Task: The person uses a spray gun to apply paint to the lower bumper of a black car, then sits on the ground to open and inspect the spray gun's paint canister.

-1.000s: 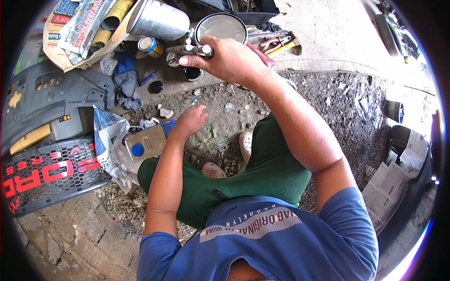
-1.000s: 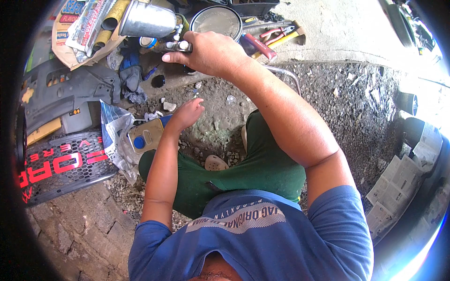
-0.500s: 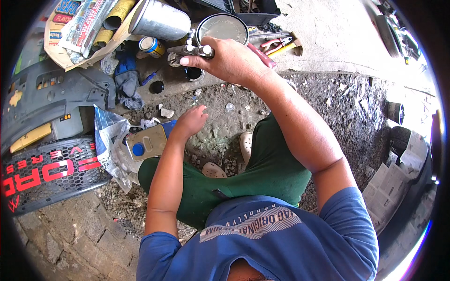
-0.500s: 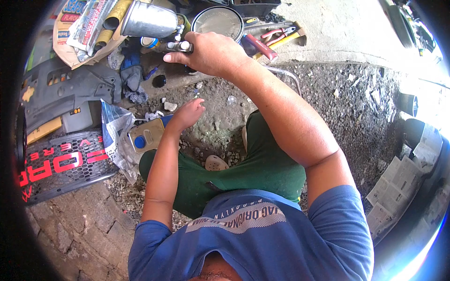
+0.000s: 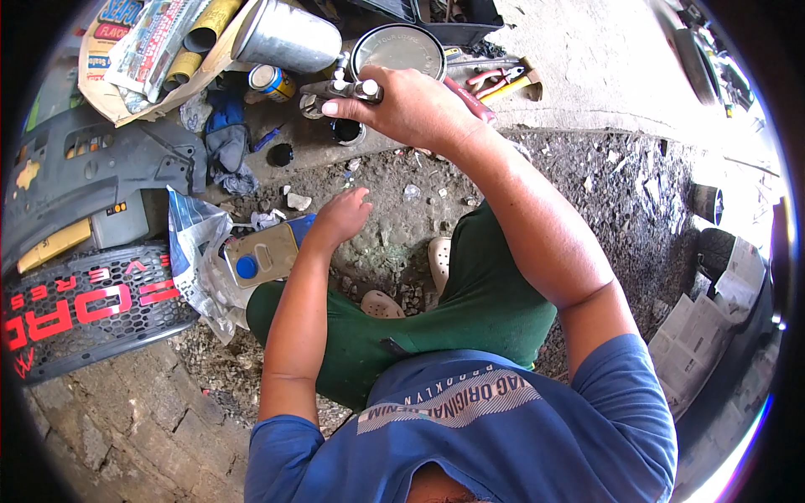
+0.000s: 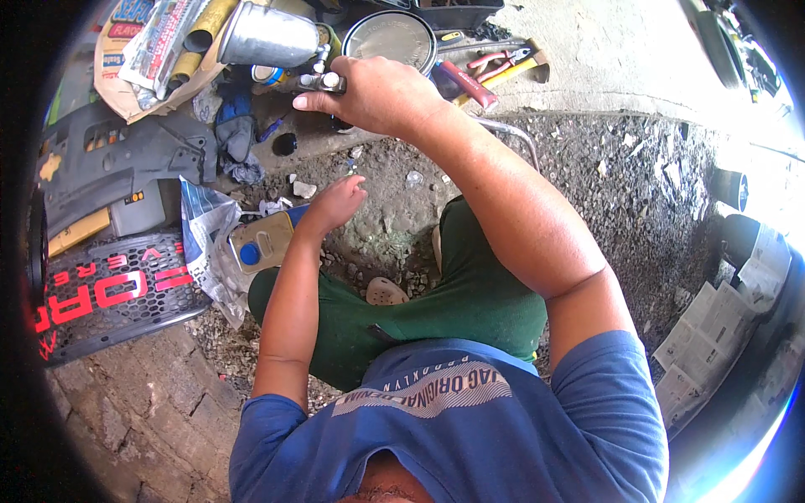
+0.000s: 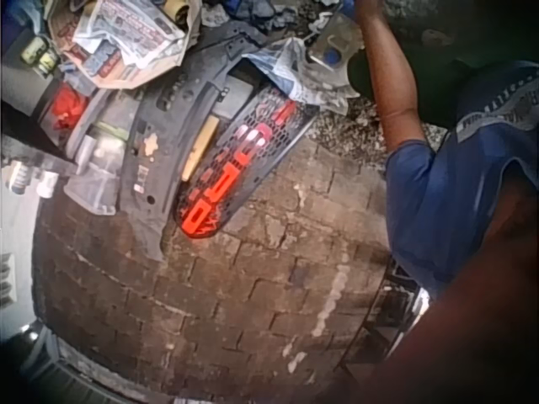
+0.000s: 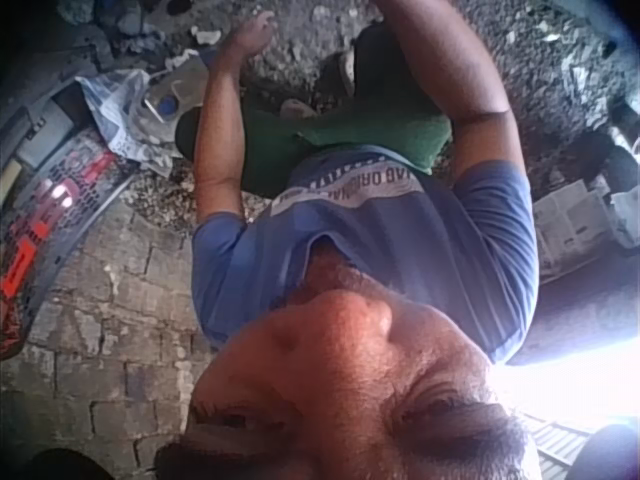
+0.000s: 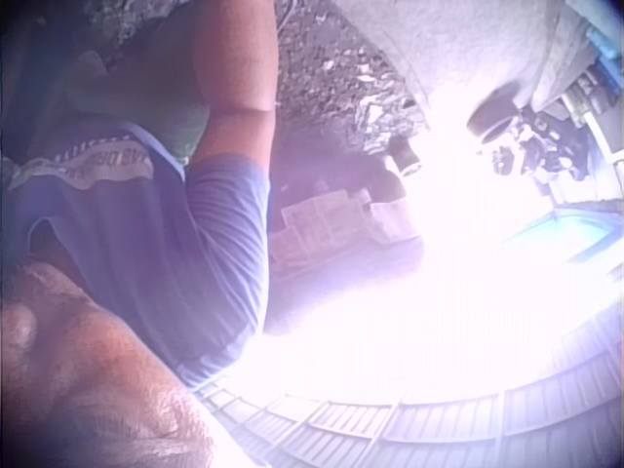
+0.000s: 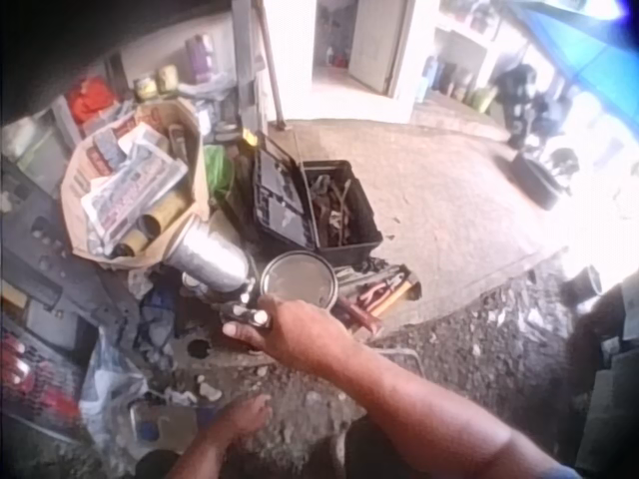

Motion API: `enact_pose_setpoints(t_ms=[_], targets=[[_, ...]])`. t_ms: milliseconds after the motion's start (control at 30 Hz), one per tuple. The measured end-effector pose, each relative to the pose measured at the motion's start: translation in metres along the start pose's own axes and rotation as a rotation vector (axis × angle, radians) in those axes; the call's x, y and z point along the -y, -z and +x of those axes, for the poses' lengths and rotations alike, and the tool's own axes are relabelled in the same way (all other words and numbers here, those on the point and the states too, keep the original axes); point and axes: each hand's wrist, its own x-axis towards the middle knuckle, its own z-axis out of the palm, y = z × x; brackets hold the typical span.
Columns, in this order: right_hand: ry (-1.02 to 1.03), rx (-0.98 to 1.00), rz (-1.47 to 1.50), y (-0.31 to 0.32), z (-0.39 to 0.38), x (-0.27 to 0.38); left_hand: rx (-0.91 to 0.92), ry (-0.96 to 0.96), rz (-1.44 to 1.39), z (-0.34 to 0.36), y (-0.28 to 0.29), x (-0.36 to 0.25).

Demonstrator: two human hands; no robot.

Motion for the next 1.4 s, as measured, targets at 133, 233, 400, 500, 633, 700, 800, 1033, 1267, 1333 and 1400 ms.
enact_pose_setpoints(t_ms=[133, 233, 400, 500, 633, 700, 800, 1033, 1267, 1333, 1400], targets=[[-0.003, 0.004, -0.006, 0.0002, 0.0004, -0.0004, -0.012, -0.008, 0.007, -0.0006, 0.0000, -0.0004], [-0.005, 0.004, -0.009, 0.0012, -0.0003, 0.0007, -0.010, -0.020, 0.007, -0.0007, 0.0002, -0.0006], [-0.010, 0.009, -0.016, 0.0018, -0.0011, 0.0003, -0.007, -0.015, 0.001, -0.0022, 0.0018, -0.0037], [-0.010, 0.008, -0.009, 0.0015, -0.0009, 0.0026, -0.009, -0.013, 0.005, -0.0023, 0.0013, -0.0006], [-0.013, -0.001, -0.010, -0.0003, -0.0014, 0.0007, -0.005, -0.015, 0.009, -0.0026, 0.0019, -0.0026], [-0.015, 0.004, -0.003, 0.0007, -0.0020, 0.0014, -0.004, -0.016, 0.015, -0.0027, 0.0022, -0.0027], [-0.010, -0.005, -0.003, -0.0007, -0.0023, 0.0007, -0.006, -0.012, 0.008, -0.0026, 0.0009, -0.0019], [-0.001, -0.003, -0.005, 0.0012, -0.0024, 0.0020, -0.024, -0.034, 0.000, -0.0013, -0.0018, 0.0020], [-0.003, 0.000, -0.018, -0.0003, -0.0024, 0.0008, -0.016, -0.022, -0.004, -0.0010, -0.0015, 0.0008], [-0.001, -0.005, -0.014, -0.0011, -0.0020, 0.0005, -0.024, -0.029, -0.003, -0.0008, -0.0025, 0.0027], [0.002, -0.011, -0.008, -0.0018, -0.0012, 0.0004, -0.031, -0.035, -0.003, -0.0004, -0.0036, 0.0051]])
